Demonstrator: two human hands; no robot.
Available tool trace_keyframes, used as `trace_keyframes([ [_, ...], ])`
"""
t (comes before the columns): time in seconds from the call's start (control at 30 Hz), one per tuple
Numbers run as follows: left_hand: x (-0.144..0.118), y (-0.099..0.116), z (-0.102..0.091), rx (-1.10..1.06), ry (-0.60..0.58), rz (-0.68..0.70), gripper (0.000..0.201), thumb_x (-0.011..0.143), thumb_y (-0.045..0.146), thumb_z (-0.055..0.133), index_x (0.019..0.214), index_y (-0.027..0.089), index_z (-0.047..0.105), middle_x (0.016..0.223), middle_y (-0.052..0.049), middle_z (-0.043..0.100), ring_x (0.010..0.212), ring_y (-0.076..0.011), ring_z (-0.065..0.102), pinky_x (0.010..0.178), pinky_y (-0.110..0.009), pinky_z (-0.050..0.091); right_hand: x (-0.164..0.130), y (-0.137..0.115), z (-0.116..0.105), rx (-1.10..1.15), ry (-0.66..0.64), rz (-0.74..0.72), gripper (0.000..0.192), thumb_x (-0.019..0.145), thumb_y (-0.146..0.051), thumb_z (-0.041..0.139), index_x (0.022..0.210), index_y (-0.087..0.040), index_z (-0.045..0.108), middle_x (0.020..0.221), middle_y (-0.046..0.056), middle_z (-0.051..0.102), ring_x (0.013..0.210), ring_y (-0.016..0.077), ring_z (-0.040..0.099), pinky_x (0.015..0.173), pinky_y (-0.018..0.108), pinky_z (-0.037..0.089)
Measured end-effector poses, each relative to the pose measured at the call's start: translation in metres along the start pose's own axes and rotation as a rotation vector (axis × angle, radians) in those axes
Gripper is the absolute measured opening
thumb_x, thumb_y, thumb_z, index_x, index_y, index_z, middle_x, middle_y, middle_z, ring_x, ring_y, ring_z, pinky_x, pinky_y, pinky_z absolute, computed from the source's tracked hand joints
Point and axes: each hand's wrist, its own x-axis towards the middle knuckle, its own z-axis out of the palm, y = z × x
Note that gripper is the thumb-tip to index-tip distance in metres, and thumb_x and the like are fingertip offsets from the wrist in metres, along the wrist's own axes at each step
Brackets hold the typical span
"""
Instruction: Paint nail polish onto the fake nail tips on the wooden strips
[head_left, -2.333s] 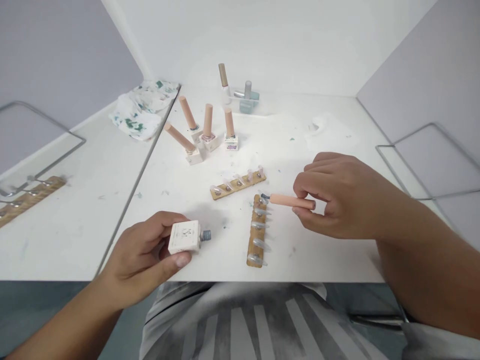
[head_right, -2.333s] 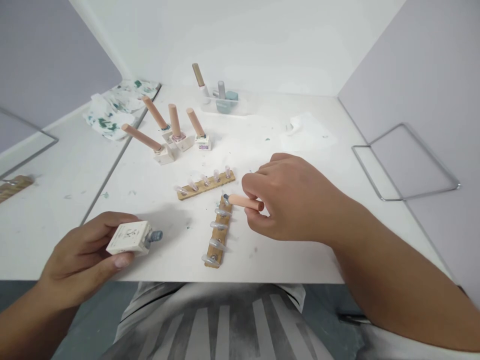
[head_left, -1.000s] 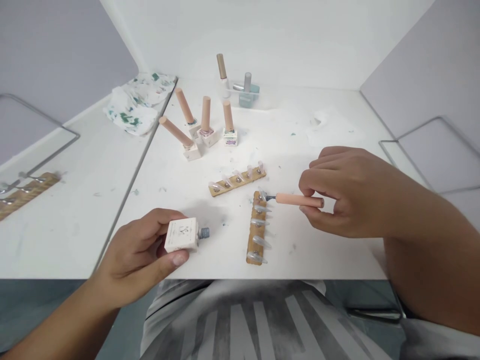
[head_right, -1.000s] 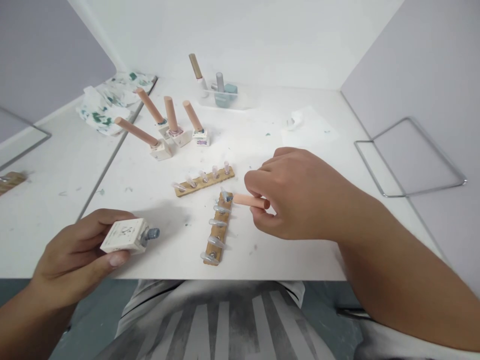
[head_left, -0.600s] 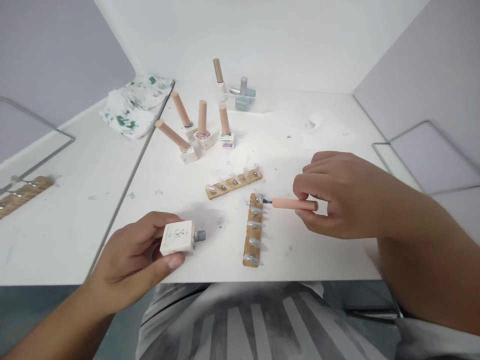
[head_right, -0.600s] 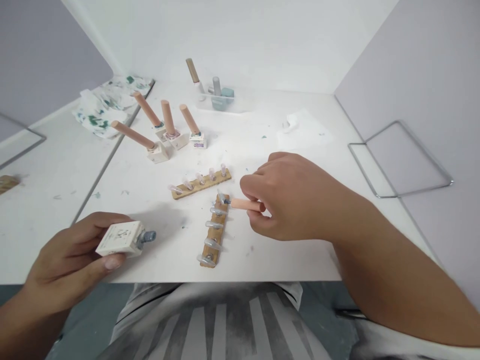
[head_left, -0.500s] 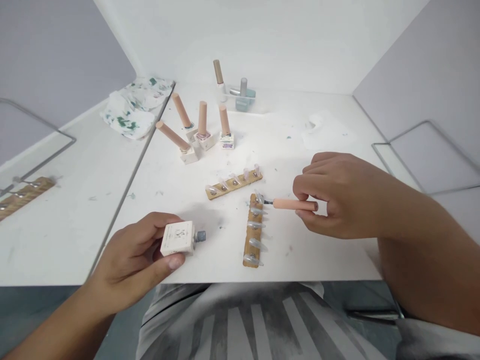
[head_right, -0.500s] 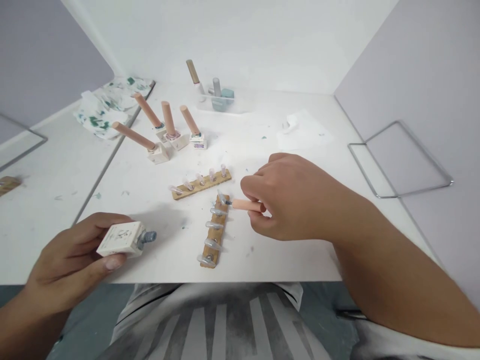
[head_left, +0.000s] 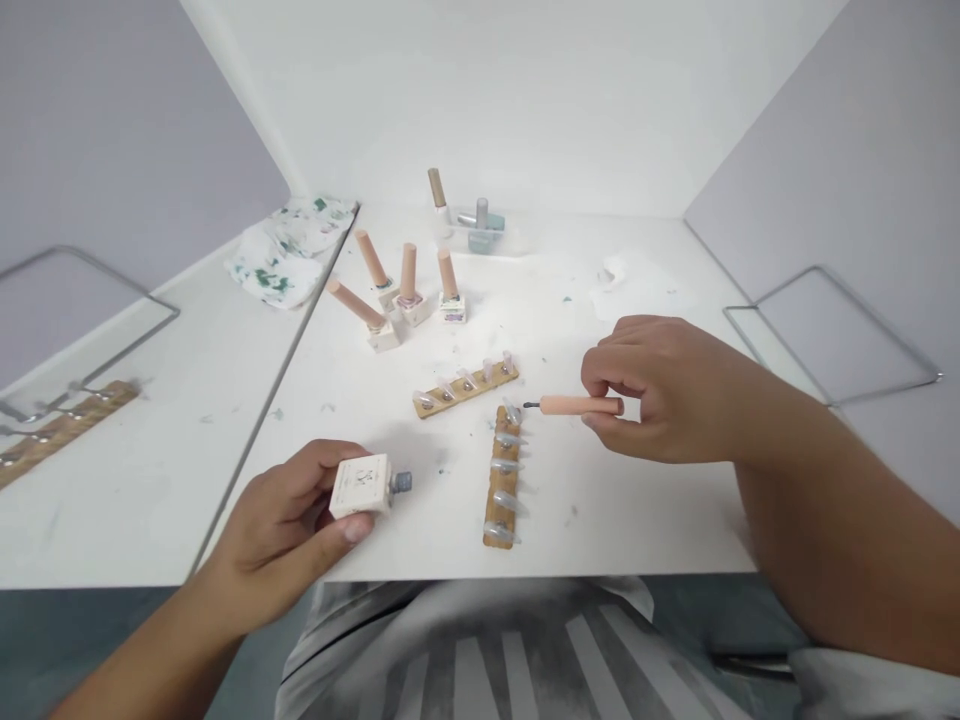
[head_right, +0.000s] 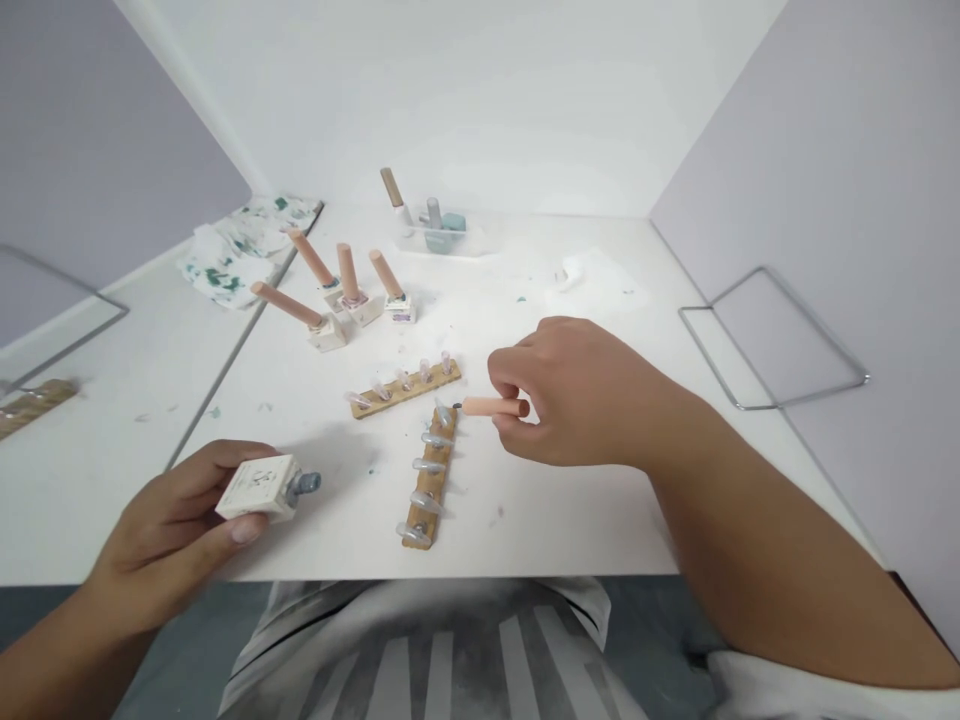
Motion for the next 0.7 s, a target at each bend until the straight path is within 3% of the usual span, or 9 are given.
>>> trace_keyframes([
  [0.1, -0.004, -0.001, 0.001, -0.050, 0.014, -0.067, 0.024, 0.085, 0.030, 0.056, 0.108, 0.023, 0.051, 0.076, -0.002, 0.059, 0.058, -0.0143, 0.053, 0.044, -0.019, 0.042, 0.000, 0.006, 0.001, 0.133, 0.115, -0.006, 0.015, 0.070, -0.021, 0.057, 0.064, -0.020, 0.044, 0.051, -0.005, 0.039, 0.050, 0.0090, 0.034, 0.052, 0.024, 0.027],
  [0.27, -0.004, -0.003, 0.004, -0.117, 0.077, -0.116, 0.023, 0.086, 0.034, 0.056, 0.104, 0.022, 0.049, 0.080, -0.004, 0.061, 0.066, -0.0166, 0.054, 0.054, -0.023, 0.043, 0.007, 0.009, 0.015, 0.652, 0.293, 0.097, 0.015, 0.072, -0.021, 0.062, 0.066, -0.019, 0.049, 0.052, -0.006, 0.043, 0.047, 0.0065, 0.035, 0.047, 0.022, 0.028],
  [0.4, -0.005, -0.004, 0.004, -0.171, 0.064, -0.135, 0.026, 0.087, 0.038, 0.054, 0.106, 0.022, 0.046, 0.093, -0.007, 0.065, 0.079, -0.0214, 0.058, 0.063, -0.027, 0.045, 0.014, 0.010, 0.034, 0.958, 0.314, 0.201, 0.011, 0.073, -0.021, 0.065, 0.071, -0.018, 0.055, 0.061, -0.004, 0.048, 0.052, 0.0068, 0.040, 0.049, 0.022, 0.030],
  [0.47, -0.006, -0.002, 0.004, -0.201, 0.059, -0.140, 0.027, 0.088, 0.039, 0.053, 0.107, 0.023, 0.043, 0.098, -0.008, 0.066, 0.076, -0.0197, 0.056, 0.064, -0.028, 0.045, 0.018, 0.011, 0.040, 1.153, 0.360, 0.217, 0.012, 0.072, -0.021, 0.066, 0.070, -0.018, 0.055, 0.062, -0.004, 0.049, 0.055, 0.0075, 0.041, 0.051, 0.022, 0.031],
  [0.57, -0.003, 0.006, 0.002, -0.270, 0.080, -0.075, 0.028, 0.090, 0.042, 0.050, 0.109, 0.023, 0.041, 0.099, -0.009, 0.066, 0.062, -0.0142, 0.048, 0.059, -0.027, 0.043, 0.022, 0.013, 0.046, 1.258, 0.421, 0.205, 0.011, 0.073, -0.022, 0.062, 0.070, -0.017, 0.052, 0.058, -0.004, 0.048, 0.054, 0.0086, 0.042, 0.051, 0.023, 0.032],
  [0.7, 0.019, 0.028, -0.006, -0.237, 0.153, 0.082, 0.027, 0.088, 0.042, 0.054, 0.105, 0.021, 0.051, 0.096, -0.008, 0.061, 0.065, -0.0144, 0.047, 0.058, -0.026, 0.042, 0.026, 0.015, 0.047, 1.320, 0.563, 0.206, 0.011, 0.073, -0.022, 0.061, 0.071, -0.017, 0.050, 0.052, -0.005, 0.048, 0.051, 0.0091, 0.043, 0.052, 0.025, 0.033],
])
